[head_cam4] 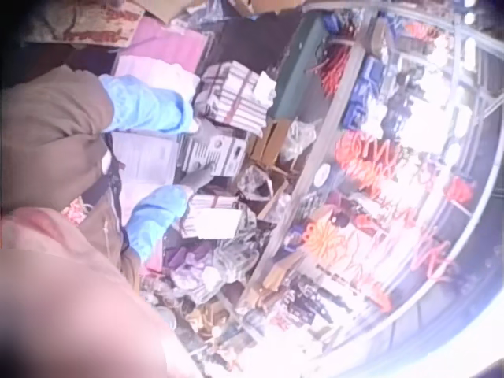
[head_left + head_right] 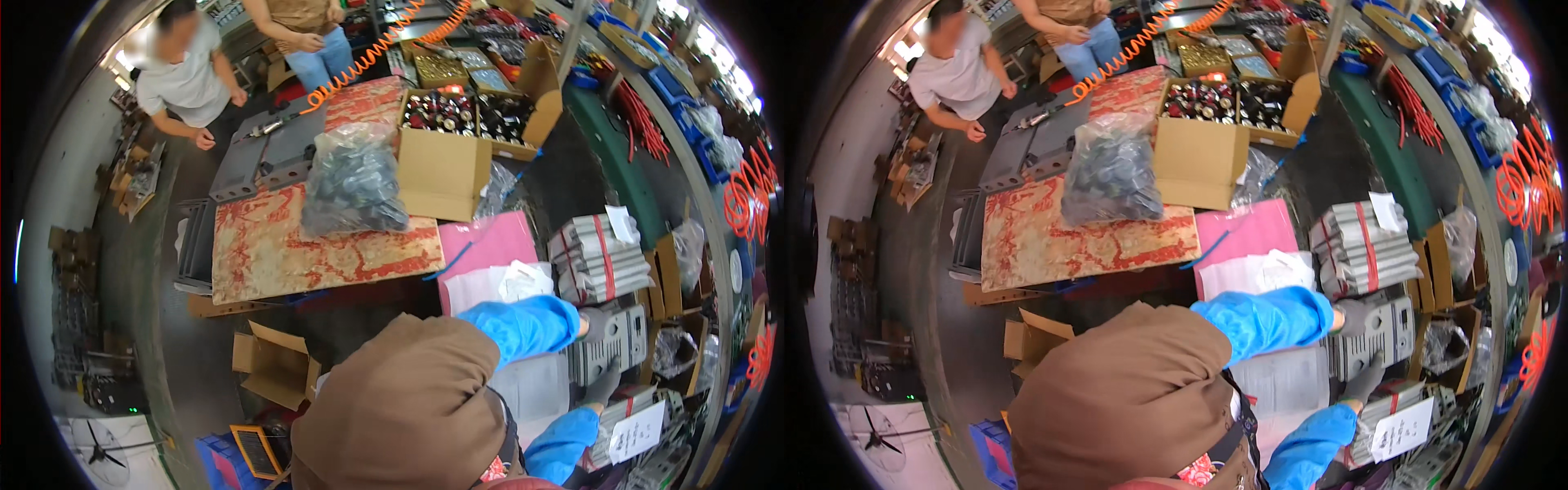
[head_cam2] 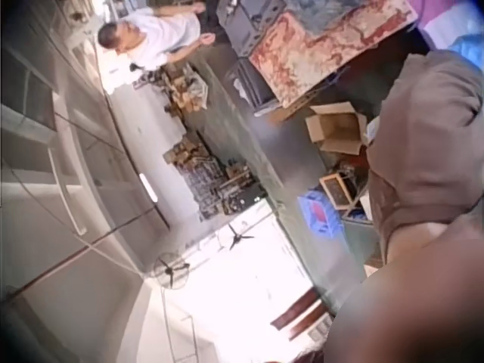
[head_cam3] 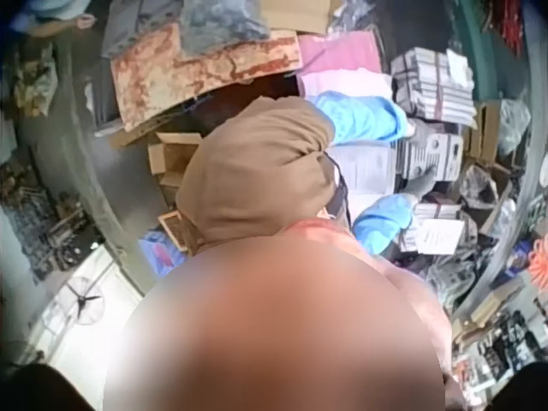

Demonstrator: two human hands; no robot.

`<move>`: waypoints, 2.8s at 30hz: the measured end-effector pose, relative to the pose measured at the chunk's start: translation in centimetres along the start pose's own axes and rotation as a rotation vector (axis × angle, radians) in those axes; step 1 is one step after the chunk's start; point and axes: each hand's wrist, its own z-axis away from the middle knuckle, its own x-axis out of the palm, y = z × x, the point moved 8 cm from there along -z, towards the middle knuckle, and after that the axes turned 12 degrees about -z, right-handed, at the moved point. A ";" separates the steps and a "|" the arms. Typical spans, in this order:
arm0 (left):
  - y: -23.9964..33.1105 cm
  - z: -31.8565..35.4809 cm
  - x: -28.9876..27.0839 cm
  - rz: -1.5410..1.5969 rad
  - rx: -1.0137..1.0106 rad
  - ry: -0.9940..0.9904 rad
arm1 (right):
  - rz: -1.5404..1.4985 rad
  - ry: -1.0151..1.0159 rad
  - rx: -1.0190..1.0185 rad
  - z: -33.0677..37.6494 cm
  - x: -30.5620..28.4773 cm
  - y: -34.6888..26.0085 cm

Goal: The person repeatedly picks up gray electronic control panels and places them into white protective foam sleeves. They handle the items one at a time, sliding each panel into a sleeve and then stacking the packaged units on a pile to the right. The process is continuous and repetitive throughout the clip.

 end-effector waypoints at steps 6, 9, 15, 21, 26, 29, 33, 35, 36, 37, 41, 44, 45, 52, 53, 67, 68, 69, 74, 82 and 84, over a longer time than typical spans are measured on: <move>0.3 4.0 -2.7 0.108 -0.013 -0.060 | 0.143 0.052 -0.051 3.9 0.5 -2.6; -0.1 10.5 -6.0 0.179 0.088 0.102 | 0.301 0.134 -0.245 10.0 1.2 -4.7; -9.0 25.2 -5.0 0.150 -0.052 -0.024 | 0.593 0.040 -0.337 21.6 -1.3 -3.5; -11.4 28.9 -5.1 0.114 -0.075 0.030 | 0.362 0.023 -0.295 25.4 -0.1 -1.8; -6.4 29.4 -7.4 0.278 -0.067 -0.050 | 0.434 -0.148 -0.367 25.1 7.6 -2.3; -4.8 29.8 -5.7 0.176 0.139 0.053 | 0.386 -0.220 -0.291 25.4 11.6 -1.6; -7.5 31.9 -7.3 0.091 0.158 0.013 | 0.354 -0.284 -0.235 25.1 14.4 0.6; -10.7 33.1 -8.6 0.083 0.082 0.032 | 0.345 -0.313 -0.230 25.3 16.1 1.2; -12.4 33.3 -8.9 0.074 0.053 0.056 | 0.359 -0.317 -0.239 25.2 16.5 1.2; -14.2 33.8 -9.3 0.065 0.016 0.076 | 0.362 -0.318 -0.229 25.4 17.2 1.2; -19.6 34.0 -10.5 0.040 -0.095 0.020 | 0.384 -0.300 -0.223 25.9 19.7 1.0; -21.0 32.7 -11.7 0.041 -0.051 0.089 | 0.372 -0.286 -0.202 25.7 20.7 1.5; -21.0 32.0 -12.2 0.029 -0.028 0.102 | 0.366 -0.277 -0.194 25.7 21.1 1.7; -16.6 27.1 -15.8 0.061 0.194 0.102 | 0.348 -0.281 -0.211 26.3 26.2 1.2; -16.0 27.0 -16.0 0.074 0.231 0.112 | 0.341 -0.292 -0.205 26.4 26.5 1.6; -22.3 30.9 -14.2 0.281 0.046 -0.059 | 0.468 -0.221 -0.283 26.3 29.4 -0.4; -22.2 30.7 -14.8 0.269 0.046 -0.062 | 0.588 -0.124 -0.401 24.3 26.7 -1.0; -21.6 30.9 -15.6 0.269 0.036 -0.072 | 0.540 -0.060 -0.631 26.6 28.1 -5.5; -21.1 31.1 -14.8 0.254 0.014 -0.075 | 0.622 -0.312 -1.082 28.1 34.7 -8.9; -18.3 31.5 -12.7 0.134 0.114 -0.017 | 0.751 -0.807 -0.060 27.5 25.7 3.1; -17.8 31.5 -10.5 0.119 0.116 -0.065 | 0.718 -0.624 0.022 28.1 21.1 1.6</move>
